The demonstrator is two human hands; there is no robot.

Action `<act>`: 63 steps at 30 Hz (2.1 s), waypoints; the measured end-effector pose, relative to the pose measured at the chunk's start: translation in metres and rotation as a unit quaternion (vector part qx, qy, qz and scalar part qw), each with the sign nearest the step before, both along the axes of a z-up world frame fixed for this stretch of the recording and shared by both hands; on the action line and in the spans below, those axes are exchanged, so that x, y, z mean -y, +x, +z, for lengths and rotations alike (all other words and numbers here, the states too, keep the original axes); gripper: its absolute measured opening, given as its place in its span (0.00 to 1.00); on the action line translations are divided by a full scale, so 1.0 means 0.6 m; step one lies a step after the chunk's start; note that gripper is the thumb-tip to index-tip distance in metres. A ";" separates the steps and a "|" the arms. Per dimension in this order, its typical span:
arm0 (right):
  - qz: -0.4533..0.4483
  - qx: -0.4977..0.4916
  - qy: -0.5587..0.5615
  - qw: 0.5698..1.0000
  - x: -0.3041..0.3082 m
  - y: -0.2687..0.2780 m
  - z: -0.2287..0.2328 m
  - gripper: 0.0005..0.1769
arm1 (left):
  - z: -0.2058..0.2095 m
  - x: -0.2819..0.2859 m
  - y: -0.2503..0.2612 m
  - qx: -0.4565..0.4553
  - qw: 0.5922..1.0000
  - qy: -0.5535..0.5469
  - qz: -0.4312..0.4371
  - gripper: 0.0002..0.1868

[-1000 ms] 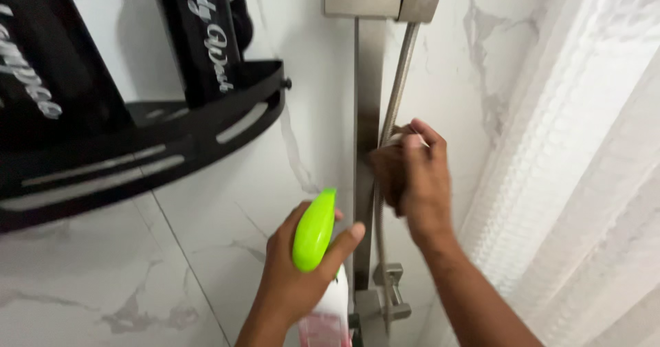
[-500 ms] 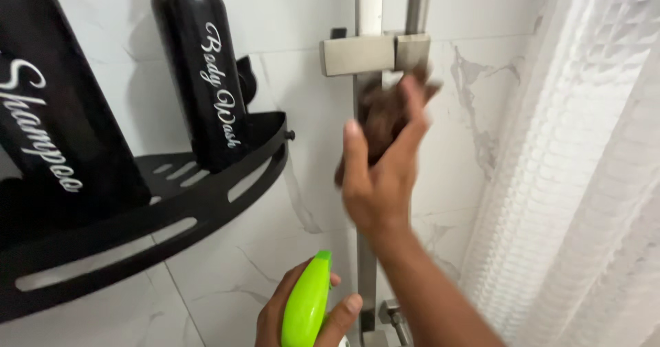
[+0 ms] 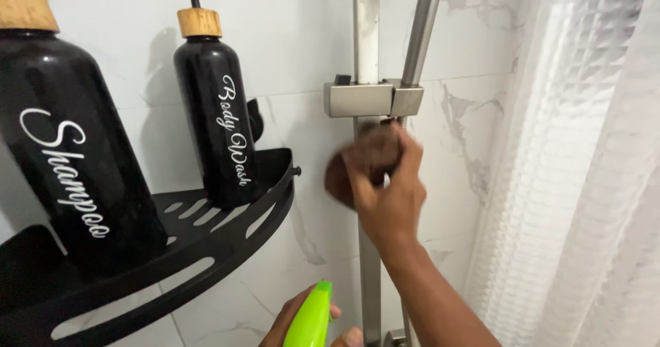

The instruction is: The person sprays a cleaning solution onto the shower rail and head, then wipes them with a cloth. The person cleans the rail, hose, and shower head in sequence.

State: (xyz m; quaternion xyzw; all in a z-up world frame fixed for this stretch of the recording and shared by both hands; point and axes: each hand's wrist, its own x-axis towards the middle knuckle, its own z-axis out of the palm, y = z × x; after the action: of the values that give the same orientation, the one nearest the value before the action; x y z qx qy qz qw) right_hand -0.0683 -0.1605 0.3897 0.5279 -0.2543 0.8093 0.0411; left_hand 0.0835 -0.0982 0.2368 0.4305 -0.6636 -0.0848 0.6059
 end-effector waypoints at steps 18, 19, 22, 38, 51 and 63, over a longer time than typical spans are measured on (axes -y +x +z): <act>0.036 -0.034 0.129 0.990 0.050 0.011 -0.098 0.19 | 0.056 -0.042 -0.005 -0.031 0.995 0.093 0.004 0.36; 0.037 -0.042 0.146 0.988 0.033 0.013 -0.121 0.19 | 0.087 -0.054 -0.016 -0.021 0.996 0.092 -0.006 0.33; 0.089 -0.057 0.242 0.965 -0.006 0.005 -0.128 0.20 | 0.163 -0.085 -0.041 -0.008 0.995 0.090 -0.033 0.27; 0.353 -0.099 0.103 0.925 0.057 -0.058 0.027 0.20 | 0.331 -0.108 -0.118 -0.044 0.995 -0.080 -0.048 0.18; 0.241 -0.198 0.352 0.882 0.097 -0.087 -0.147 0.33 | 0.340 -0.071 -0.140 -0.013 0.990 -0.138 0.000 0.24; 0.265 -0.175 0.260 0.912 0.103 -0.074 -0.154 0.36 | 0.398 -0.045 -0.160 0.075 0.993 -0.073 0.057 0.24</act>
State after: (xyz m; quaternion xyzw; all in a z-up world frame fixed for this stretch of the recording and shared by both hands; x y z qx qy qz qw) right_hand -0.1128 -0.2224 0.2976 0.7008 -0.2951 0.5907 -0.2698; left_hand -0.0124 -0.0711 0.4755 0.4274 -0.6860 0.0313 0.5880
